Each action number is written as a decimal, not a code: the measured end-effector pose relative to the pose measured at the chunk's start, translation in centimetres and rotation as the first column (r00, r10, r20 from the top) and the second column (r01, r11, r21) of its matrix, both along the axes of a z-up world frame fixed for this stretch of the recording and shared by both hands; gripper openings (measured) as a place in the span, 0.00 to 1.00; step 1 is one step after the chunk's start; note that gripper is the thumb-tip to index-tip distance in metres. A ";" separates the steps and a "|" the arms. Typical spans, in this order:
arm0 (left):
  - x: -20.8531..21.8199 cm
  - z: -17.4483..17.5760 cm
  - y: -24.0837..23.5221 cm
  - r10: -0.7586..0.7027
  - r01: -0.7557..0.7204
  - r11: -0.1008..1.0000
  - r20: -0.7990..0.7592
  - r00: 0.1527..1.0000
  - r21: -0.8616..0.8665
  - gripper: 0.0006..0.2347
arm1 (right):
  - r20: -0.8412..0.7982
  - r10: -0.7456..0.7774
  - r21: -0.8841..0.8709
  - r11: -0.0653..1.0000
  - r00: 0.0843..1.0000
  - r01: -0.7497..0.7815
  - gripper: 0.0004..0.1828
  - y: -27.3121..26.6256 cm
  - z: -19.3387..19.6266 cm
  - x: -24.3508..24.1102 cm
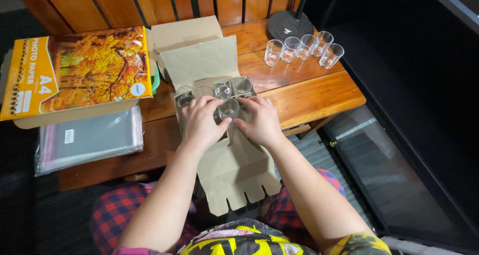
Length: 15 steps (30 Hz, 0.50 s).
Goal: The person opens a cardboard box containing small clear glasses and removes them one by one, placing them on a wooden table. After all glasses are removed, the person closes the box and moves a package of photo paper to a shelf.
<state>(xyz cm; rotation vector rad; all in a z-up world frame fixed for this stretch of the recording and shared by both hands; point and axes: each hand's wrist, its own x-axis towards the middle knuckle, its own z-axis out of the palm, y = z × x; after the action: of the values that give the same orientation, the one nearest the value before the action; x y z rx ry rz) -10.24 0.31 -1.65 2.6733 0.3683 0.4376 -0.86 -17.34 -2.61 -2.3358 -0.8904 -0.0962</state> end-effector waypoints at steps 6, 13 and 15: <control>0.1 -0.7 0.0 0.006 -0.006 1.000 0.022 1.000 -0.012 0.23 | -0.030 -0.018 -0.051 0.999 0.999 0.017 0.34 0.8 0.4 -0.5; 0.5 -1.8 0.2 0.022 -0.021 0.999 0.023 1.000 -0.035 0.24 | -0.018 -0.043 -0.159 0.987 0.999 0.039 0.36 1.1 0.6 -0.9; 0.6 -2.2 0.2 0.025 -0.023 0.999 0.050 0.998 -0.043 0.24 | -0.015 -0.045 -0.172 0.984 0.999 0.041 0.34 1.2 0.9 -1.1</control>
<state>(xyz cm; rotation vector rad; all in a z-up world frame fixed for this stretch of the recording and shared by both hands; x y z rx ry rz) -9.59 0.56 -3.83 2.6136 0.3900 0.4985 -2.00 -16.18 -1.70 -2.5119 -0.8696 -0.0160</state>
